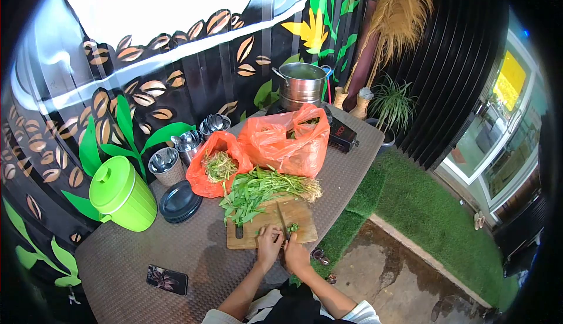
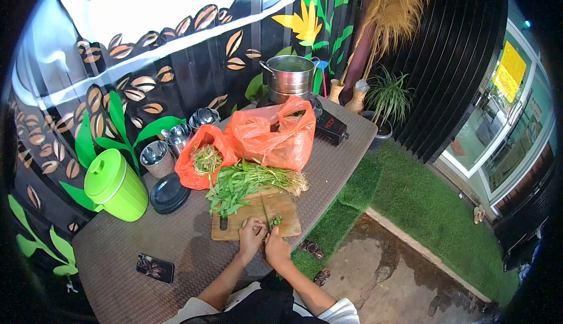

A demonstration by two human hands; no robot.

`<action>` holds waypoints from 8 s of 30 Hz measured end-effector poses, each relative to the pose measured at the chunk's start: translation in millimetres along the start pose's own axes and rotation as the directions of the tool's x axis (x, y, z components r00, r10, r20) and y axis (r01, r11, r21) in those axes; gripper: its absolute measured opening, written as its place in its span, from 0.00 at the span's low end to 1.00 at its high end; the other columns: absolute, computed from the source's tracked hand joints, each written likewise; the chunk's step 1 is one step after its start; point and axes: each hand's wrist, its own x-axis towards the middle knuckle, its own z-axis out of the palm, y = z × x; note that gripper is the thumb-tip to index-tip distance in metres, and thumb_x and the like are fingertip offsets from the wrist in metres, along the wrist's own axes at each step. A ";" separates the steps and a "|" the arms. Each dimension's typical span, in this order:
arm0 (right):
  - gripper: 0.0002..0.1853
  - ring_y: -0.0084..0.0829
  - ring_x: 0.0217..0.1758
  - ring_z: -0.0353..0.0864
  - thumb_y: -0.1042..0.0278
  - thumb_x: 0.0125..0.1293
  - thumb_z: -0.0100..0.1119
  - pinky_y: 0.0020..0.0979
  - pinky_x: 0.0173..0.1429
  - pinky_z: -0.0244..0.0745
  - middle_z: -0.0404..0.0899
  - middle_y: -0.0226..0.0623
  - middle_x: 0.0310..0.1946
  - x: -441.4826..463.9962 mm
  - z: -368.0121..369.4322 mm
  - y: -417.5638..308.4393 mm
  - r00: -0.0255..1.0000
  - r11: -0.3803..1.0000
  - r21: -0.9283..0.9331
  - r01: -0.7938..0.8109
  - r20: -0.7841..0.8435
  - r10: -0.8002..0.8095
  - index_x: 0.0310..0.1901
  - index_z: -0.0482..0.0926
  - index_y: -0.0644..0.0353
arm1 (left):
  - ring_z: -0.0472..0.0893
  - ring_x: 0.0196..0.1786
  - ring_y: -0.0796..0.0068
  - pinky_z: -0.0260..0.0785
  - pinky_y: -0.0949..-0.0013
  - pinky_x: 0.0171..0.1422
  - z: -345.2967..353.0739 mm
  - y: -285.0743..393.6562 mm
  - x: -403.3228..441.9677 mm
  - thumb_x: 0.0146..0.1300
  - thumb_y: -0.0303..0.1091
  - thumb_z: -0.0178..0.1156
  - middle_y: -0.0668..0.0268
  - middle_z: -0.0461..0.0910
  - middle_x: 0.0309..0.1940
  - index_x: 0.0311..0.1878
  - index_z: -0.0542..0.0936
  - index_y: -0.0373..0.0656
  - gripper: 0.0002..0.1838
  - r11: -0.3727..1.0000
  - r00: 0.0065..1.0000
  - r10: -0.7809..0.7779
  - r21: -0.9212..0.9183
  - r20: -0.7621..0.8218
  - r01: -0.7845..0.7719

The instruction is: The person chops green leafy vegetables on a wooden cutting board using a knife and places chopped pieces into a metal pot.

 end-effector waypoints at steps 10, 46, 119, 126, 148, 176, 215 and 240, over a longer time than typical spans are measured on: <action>0.16 0.64 0.33 0.75 0.61 0.68 0.45 0.54 0.37 0.69 0.74 0.67 0.26 -5.4 -35.7 15.5 0.986 0.947 0.293 0.134 -0.130 -0.100 0.45 0.64 0.70 | 0.70 0.42 0.57 0.62 0.59 0.48 18.1 -0.6 37.3 0.50 0.23 0.55 0.62 0.73 0.30 0.32 0.74 0.41 0.05 0.919 0.985 0.154 0.377 -0.075 -0.115; 0.15 0.26 0.07 0.66 0.60 0.71 0.42 0.29 0.12 0.60 0.67 0.33 0.09 -7.4 -47.3 21.5 0.992 0.724 0.680 -0.112 0.124 0.037 0.42 0.66 0.67 | 0.71 0.46 0.62 0.57 0.61 0.48 14.5 21.9 63.6 0.55 0.26 0.52 0.63 0.74 0.36 0.39 0.71 0.45 0.08 0.742 0.991 0.126 0.668 -0.049 -0.061; 0.13 0.26 0.08 0.67 0.61 0.71 0.43 0.28 0.13 0.61 0.67 0.32 0.10 -14.5 -29.5 27.5 0.975 0.654 0.736 -0.178 0.222 0.016 0.37 0.65 0.65 | 0.82 0.38 0.73 0.76 0.75 0.44 -7.9 -48.2 119.6 0.57 0.23 0.63 0.56 0.82 0.36 0.42 0.80 0.27 0.11 0.939 0.984 -0.173 -0.295 0.034 0.175; 0.14 0.26 0.08 0.67 0.59 0.71 0.42 0.29 0.13 0.61 0.67 0.33 0.09 -17.5 -35.2 24.8 0.974 0.645 0.741 -0.185 0.228 0.017 0.36 0.65 0.65 | 0.82 0.42 0.72 0.76 0.72 0.48 -2.5 -52.6 119.6 0.56 0.22 0.61 0.55 0.81 0.43 0.43 0.80 0.29 0.11 0.969 0.998 -0.014 -0.245 -0.065 -0.003; 0.17 0.61 0.34 0.76 0.60 0.66 0.48 0.54 0.39 0.70 0.76 0.64 0.27 -28.2 -16.5 22.4 0.989 0.953 0.281 0.109 0.064 -0.132 0.46 0.69 0.67 | 0.78 0.34 0.67 0.69 0.70 0.34 -41.6 31.1 92.0 0.62 0.25 0.56 0.60 0.77 0.34 0.44 0.81 0.41 0.09 0.981 0.986 0.162 0.098 0.045 -0.166; 0.16 0.61 0.33 0.77 0.59 0.68 0.45 0.55 0.37 0.72 0.77 0.63 0.26 -8.4 -32.7 40.7 0.999 0.987 0.159 0.011 -0.032 -0.006 0.45 0.67 0.66 | 0.78 0.37 0.63 0.70 0.64 0.43 8.4 -21.7 42.1 0.53 0.25 0.62 0.61 0.81 0.29 0.33 0.82 0.39 0.04 0.996 0.958 0.069 0.043 0.277 -0.084; 0.15 0.59 0.34 0.79 0.61 0.69 0.41 0.54 0.38 0.73 0.77 0.64 0.27 3.3 -25.9 28.8 0.997 0.999 0.029 0.034 0.064 -0.036 0.43 0.62 0.69 | 0.71 0.44 0.67 0.53 0.61 0.51 19.2 -2.4 17.6 0.54 0.34 0.61 0.70 0.78 0.31 0.32 0.84 0.48 0.05 0.865 0.976 0.170 0.454 0.136 -0.214; 0.17 0.60 0.32 0.78 0.60 0.68 0.42 0.53 0.36 0.74 0.77 0.62 0.27 -1.0 -21.8 20.4 0.997 0.997 -0.074 -0.011 0.071 0.016 0.47 0.61 0.67 | 0.72 0.42 0.57 0.60 0.58 0.52 9.4 0.8 10.6 0.59 0.24 0.52 0.61 0.78 0.35 0.42 0.75 0.42 0.08 0.930 0.957 0.226 0.253 0.182 -0.268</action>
